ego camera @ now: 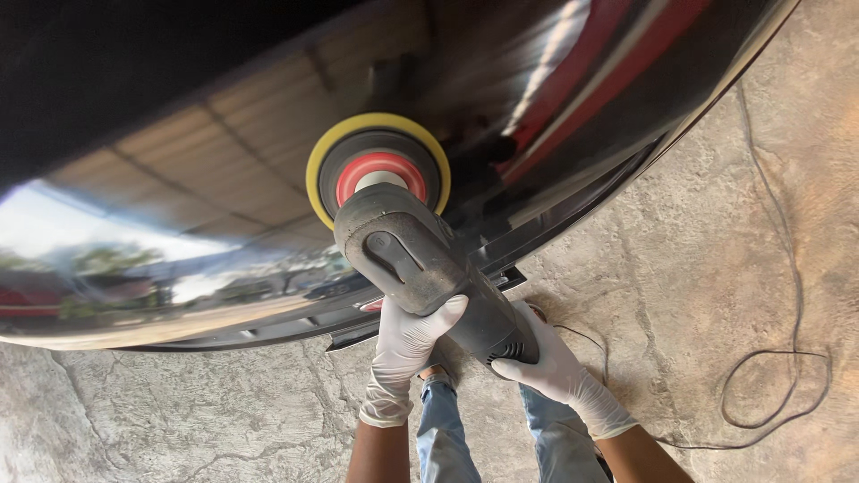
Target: The person uses a rotary polisher with a yellow pad to buff the rear bumper of a dark-colored car. They move the tool in circular motions across the surface, maintaining contact with the paint while wearing white gloves.
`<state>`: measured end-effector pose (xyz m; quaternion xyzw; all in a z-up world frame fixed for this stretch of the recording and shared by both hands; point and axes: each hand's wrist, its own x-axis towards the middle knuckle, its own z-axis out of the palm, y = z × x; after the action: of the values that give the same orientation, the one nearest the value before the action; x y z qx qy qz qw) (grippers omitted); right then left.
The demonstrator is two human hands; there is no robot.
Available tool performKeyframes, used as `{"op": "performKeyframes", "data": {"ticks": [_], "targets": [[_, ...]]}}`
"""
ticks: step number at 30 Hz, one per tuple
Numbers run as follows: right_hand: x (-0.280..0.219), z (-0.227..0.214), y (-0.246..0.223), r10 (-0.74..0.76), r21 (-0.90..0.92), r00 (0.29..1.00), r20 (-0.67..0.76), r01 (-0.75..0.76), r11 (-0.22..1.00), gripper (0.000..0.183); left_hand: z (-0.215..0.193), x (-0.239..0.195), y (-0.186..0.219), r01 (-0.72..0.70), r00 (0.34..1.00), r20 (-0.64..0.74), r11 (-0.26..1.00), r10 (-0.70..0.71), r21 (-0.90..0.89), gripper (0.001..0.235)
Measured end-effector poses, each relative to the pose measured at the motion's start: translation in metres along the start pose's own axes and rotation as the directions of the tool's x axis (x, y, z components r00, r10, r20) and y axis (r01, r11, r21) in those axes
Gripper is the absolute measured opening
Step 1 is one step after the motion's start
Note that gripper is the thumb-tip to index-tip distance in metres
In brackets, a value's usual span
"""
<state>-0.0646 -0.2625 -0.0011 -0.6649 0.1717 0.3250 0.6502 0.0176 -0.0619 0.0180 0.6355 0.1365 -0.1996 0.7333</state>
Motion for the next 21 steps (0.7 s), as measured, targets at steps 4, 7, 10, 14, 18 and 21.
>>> {"op": "performKeyframes", "data": {"ticks": [4, 7, 10, 14, 18, 21], "targets": [[-0.001, -0.017, -0.002, -0.06, -0.004, 0.998, -0.001, 0.06, 0.998, 0.066, 0.016, 0.003, -0.005, 0.017, 1.0, -0.026, 0.999, -0.018, -0.032, 0.057], [-0.002, -0.026, -0.005, -0.044, 0.032, 0.999, 0.025, 0.043, 0.999, 0.063, 0.026, 0.005, -0.004, 0.035, 0.999, -0.015, 0.996, -0.036, -0.077, 0.053], [0.0, -0.032, -0.001, -0.086, 0.132, 0.996, 0.016, 0.083, 0.988, 0.067, 0.036, 0.009, -0.002, 0.051, 0.998, -0.032, 0.997, -0.052, -0.053, 0.053], [0.0, -0.041, 0.006, -0.051, 0.116, 0.999, -0.005, 0.052, 0.992, 0.071, 0.045, 0.014, -0.002, 0.078, 0.996, -0.033, 0.997, -0.077, 0.017, 0.045], [0.004, -0.05, 0.015, -0.111, 0.17, 0.994, 0.008, 0.108, 0.979, 0.066, 0.056, 0.019, 0.003, 0.069, 0.997, -0.034, 0.993, -0.066, 0.096, 0.052], [0.014, -0.064, 0.053, -0.169, 0.15, 0.982, -0.089, 0.181, 0.972, 0.067, 0.064, 0.031, -0.006, 0.126, 0.992, -0.032, 0.991, -0.125, 0.048, 0.069]]}}
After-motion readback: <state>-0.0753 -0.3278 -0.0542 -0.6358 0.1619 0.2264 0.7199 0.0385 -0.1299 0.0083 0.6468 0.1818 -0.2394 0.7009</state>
